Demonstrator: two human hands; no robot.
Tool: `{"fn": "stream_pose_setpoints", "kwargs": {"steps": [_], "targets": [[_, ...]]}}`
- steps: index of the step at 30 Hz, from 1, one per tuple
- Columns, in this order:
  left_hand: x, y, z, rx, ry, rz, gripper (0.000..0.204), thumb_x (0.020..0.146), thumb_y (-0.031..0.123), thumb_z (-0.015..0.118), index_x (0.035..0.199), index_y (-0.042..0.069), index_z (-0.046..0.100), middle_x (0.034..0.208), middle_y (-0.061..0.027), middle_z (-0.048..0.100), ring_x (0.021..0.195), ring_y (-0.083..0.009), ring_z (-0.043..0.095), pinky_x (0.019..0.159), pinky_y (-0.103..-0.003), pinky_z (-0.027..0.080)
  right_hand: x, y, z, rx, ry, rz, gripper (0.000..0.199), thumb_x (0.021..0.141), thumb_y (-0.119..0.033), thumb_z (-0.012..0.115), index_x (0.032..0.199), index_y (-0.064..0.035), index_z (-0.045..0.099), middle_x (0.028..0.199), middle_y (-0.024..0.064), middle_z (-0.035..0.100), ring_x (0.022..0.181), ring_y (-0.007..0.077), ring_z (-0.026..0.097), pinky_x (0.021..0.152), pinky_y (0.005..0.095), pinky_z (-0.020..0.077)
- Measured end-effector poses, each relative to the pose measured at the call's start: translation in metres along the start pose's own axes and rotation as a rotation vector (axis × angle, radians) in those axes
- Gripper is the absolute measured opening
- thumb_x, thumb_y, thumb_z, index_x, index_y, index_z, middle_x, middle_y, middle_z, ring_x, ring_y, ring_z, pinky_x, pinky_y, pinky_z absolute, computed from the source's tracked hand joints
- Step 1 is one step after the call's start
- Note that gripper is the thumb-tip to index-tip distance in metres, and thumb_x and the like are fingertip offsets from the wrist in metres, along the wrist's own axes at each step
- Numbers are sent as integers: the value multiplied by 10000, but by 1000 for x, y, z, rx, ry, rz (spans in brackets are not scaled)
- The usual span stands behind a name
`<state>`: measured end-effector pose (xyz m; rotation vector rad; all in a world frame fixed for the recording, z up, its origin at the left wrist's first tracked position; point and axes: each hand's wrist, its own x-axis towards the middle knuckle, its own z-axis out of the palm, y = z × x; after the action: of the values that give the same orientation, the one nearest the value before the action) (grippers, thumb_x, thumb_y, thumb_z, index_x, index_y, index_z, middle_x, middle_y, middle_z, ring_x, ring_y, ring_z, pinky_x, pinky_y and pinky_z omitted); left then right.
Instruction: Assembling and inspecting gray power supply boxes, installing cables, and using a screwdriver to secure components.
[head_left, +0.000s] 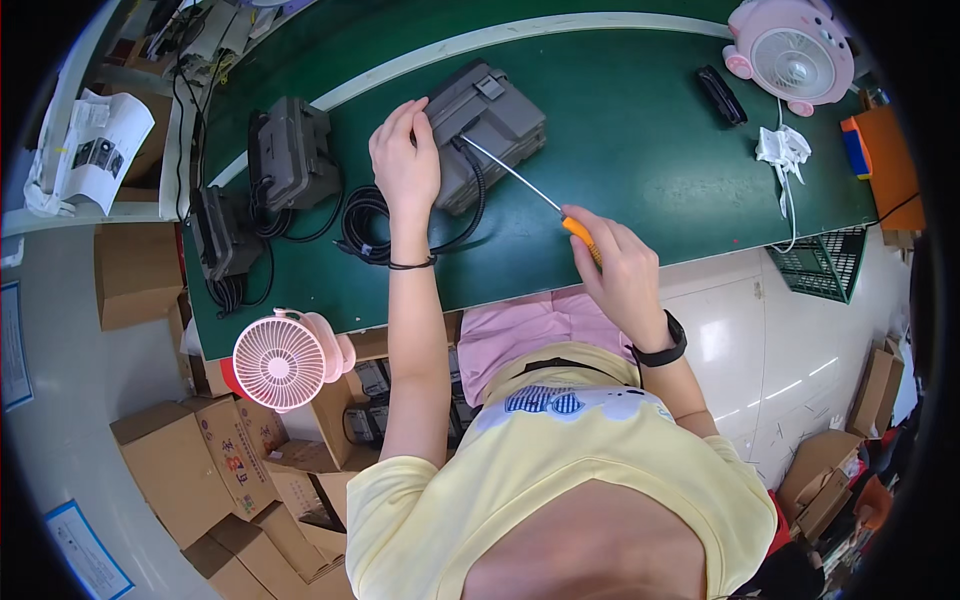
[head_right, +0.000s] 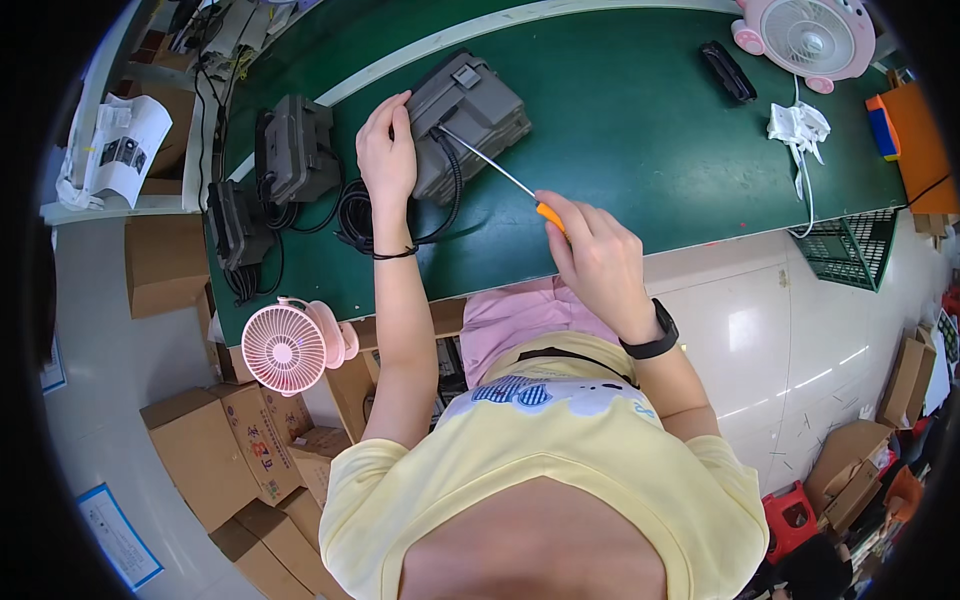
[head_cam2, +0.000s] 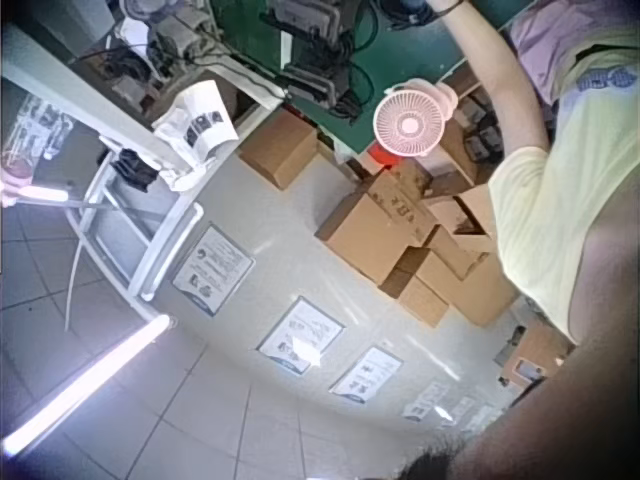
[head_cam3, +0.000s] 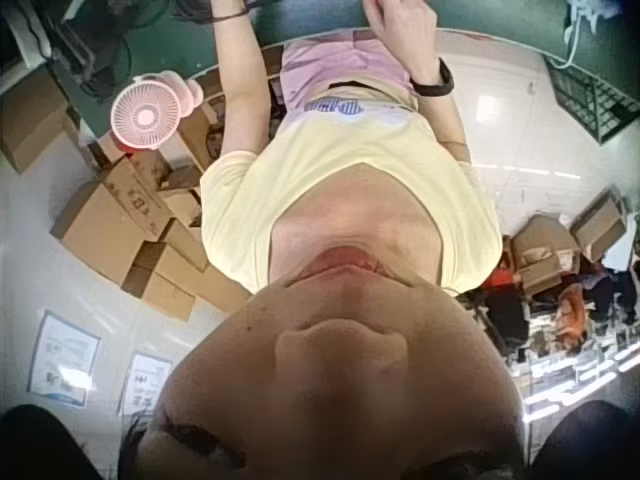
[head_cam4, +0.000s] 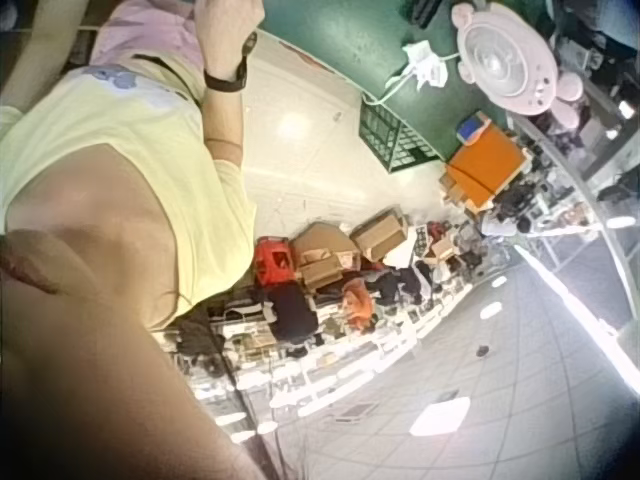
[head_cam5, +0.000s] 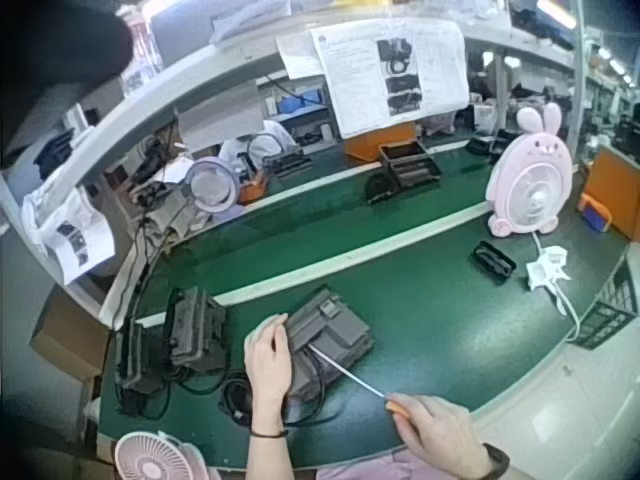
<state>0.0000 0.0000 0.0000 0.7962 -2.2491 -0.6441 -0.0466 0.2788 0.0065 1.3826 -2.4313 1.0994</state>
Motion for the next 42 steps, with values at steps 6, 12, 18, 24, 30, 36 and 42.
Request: {"fn": "stream_pose_setpoints", "kwargs": {"steps": [6,12,18,24,30,36,42], "targets": [[-7,3,7,34,32,-7,302,992,255,507,1159,114,716,1241,-88,656,1190,-335,530,1040,-424,419,-3,4,1,-38,64,-37,359,839,-52,687,1189,-115,645,938,74,696,757,233,657,648,333,540],[-5,2,4,34,42,-5,298,989,247,513,1161,111,715,1242,-90,655,1191,-336,530,1043,-426,415,-7,-2,12,33,90,25,335,863,-59,682,1193,-104,652,914,96,695,675,251,637,618,331,538],[-5,1,0,53,52,65,292,991,242,519,1167,119,716,1247,-84,653,1180,-334,536,1040,-430,416,-6,6,7,1066,-325,692,369,1005,-159,549,1361,-66,561,899,39,656,594,68,476,482,213,390],[-10,8,0,101,92,45,284,992,243,520,1159,125,718,1252,-74,651,1186,-318,532,1005,-424,447,-1,14,-1,1446,-404,858,395,1020,-175,532,1398,-60,528,901,22,613,577,38,395,453,172,296],[-14,14,-1,140,126,-13,285,1000,243,504,1159,134,713,1260,-66,643,1195,-312,527,994,-421,459,-11,-4,-7,662,-268,397,341,988,-128,568,1319,-50,596,889,110,701,687,146,646,589,282,498],[-18,19,0,147,159,-17,314,1011,250,470,1175,122,705,1263,-83,651,1192,-310,541,1052,-406,396,-7,-17,-3,340,-113,155,352,937,-89,619,1287,-66,594,896,170,682,723,322,674,635,366,550],[-18,17,0,139,158,-3,315,1013,254,468,1177,125,704,1264,-79,649,1197,-307,537,1053,-410,396,-7,-21,-4,56,-103,29,395,900,-80,655,1289,-90,587,817,118,631,643,287,650,564,376,540]]}}
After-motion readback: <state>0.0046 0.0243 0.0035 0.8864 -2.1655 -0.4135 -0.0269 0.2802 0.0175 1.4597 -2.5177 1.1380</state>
